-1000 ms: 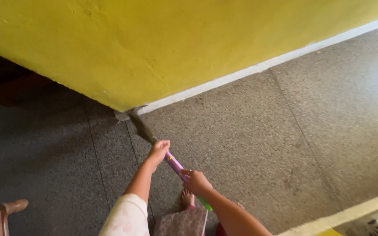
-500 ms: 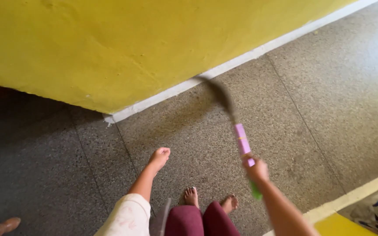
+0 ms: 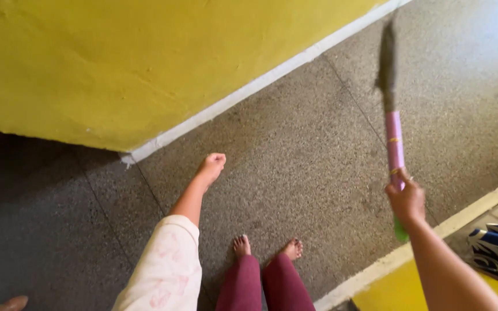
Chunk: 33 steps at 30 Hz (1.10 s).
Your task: The recorder is sweeping the floor and walls of a hallway and room using a grass broom.
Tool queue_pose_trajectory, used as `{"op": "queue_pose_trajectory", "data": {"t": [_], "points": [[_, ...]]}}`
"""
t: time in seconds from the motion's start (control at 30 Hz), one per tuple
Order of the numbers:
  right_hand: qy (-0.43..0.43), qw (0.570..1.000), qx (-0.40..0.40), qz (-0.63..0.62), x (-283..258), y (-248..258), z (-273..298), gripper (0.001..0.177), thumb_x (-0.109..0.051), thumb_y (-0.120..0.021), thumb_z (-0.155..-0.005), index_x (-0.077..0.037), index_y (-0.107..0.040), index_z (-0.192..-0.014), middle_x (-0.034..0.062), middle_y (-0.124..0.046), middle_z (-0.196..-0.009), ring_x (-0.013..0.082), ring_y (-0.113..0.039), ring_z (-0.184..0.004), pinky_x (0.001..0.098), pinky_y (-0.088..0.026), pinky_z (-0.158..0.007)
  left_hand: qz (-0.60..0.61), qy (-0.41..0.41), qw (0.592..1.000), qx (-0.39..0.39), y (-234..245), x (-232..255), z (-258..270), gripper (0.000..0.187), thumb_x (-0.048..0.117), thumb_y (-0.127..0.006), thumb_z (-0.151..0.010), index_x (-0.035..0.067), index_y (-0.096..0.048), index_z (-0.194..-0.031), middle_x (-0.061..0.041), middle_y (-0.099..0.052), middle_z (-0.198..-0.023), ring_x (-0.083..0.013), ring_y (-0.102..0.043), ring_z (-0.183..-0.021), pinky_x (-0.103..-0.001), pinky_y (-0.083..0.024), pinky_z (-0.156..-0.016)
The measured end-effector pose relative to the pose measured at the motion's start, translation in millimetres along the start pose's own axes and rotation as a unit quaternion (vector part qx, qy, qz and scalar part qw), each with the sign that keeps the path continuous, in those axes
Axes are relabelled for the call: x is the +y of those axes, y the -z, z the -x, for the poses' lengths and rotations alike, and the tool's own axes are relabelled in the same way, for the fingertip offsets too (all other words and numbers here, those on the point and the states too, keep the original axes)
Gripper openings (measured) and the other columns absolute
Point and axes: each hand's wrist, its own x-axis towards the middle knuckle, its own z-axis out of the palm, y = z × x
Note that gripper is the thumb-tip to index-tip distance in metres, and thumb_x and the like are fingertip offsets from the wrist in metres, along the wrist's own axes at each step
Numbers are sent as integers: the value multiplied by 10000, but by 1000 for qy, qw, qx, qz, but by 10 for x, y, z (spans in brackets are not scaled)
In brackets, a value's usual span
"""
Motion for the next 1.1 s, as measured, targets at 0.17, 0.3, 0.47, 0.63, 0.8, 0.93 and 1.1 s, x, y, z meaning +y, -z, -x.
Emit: {"op": "queue_pose_trajectory", "data": {"t": [0.17,0.3,0.47,0.63,0.8,0.93,1.1], "points": [[6,993,-116,-14,466,-477,352,406,-224,-678,-948,-177,-622,-1347,140,-756,-965,198,-698,-656,370,-603,-591,-33,25,999,-6,-202,393,167,343,347,-632,-986,77,-696,-1188,-24,-717,-964,-136,-644,-874,-325,-534,-831],[70,971,-229,-4,516,-678,832,271,-230,-717,-903,-130,-757,-1152,85,-810,-883,136,-700,-674,308,-583,-644,-45,23,999,-18,-409,603,256,363,360,-617,-982,93,-669,-1223,0,-723,-1049,-127,-660,-932,-322,-531,-857],[167,909,-378,59,332,-1015,1361,425,-209,-618,-928,-263,-618,-1350,18,-748,-939,148,-694,-710,309,-632,-686,-23,34,998,-40,-626,580,369,380,354,-630,-975,83,-671,-1239,-19,-720,-1097,-146,-659,-964,-323,-532,-881],[281,841,-446,124,393,-1578,1662,474,-156,-596,-929,-249,-561,-1393,102,-722,-910,224,-692,-797,381,-615,-770,-35,53,996,-63,-682,478,493,389,358,-614,-981,98,-658,-1266,-22,-716,-1113,-148,-676,-991,-311,-528,-896],[230,857,-442,134,1003,-1946,1609,258,-226,-651,-906,-166,-725,-1145,93,-744,-940,242,-721,-848,424,-598,-817,-43,66,995,-61,-671,307,458,403,352,-625,-985,82,-651,-1283,-48,-706,-1136,-175,-675,-1008,-320,-525,-897],[-20,904,-420,73,1424,-1690,1208,403,-407,-489,-1052,-105,-754,-1052,118,-782,-876,230,-742,-780,401,-630,-724,-53,71,994,-59,-727,350,481,400,341,-622,-986,91,-643,-1297,-51,-700,-1167,-185,-673,-1027,-324,-524,-910],[-68,979,-176,74,1401,-1030,523,424,-411,-493,-1074,-88,-765,-1111,155,-772,-875,247,-742,-726,411,-621,-681,-62,75,993,-66,-882,490,488,421,334,-616,-976,101,-630,-1327,-29,-693,-1211,-171,-686,-1054,-320,-518,-925]]}}
